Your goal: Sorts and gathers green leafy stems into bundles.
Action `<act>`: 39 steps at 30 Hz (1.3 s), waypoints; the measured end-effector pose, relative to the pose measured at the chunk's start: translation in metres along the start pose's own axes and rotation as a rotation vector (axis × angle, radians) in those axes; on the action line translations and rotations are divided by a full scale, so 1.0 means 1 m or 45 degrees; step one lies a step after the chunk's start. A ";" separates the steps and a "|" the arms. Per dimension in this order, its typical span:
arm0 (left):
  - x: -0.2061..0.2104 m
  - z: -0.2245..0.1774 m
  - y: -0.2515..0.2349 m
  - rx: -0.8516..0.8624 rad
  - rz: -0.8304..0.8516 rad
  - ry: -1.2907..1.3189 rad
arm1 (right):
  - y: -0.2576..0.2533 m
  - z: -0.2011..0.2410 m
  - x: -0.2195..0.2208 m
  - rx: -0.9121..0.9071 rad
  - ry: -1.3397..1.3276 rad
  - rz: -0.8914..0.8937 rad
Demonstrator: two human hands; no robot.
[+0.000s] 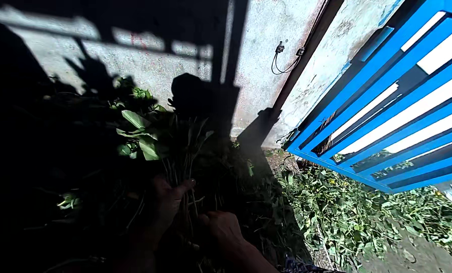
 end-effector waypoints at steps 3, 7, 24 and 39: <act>-0.014 -0.010 -0.005 0.058 -0.157 0.005 | 0.014 -0.032 0.059 0.073 0.022 0.802; -0.043 -0.036 -0.024 0.189 -0.356 0.069 | 0.034 -0.119 0.138 0.550 0.343 1.278; -0.016 -0.012 -0.024 -0.052 -0.289 0.371 | -0.033 -0.227 0.176 1.276 -0.702 -0.025; 0.017 0.029 -0.005 -0.231 -0.109 0.289 | 0.015 -0.182 0.076 1.199 -1.772 -0.322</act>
Point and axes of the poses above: each hand's wrist, its own y-axis away from the middle knuckle, its own x-axis out of the palm, z = x × y, the point moved 10 cm from there along -y, towards the middle knuckle, and after that the axes turned 15 degrees about x, right-handed, at the moved point
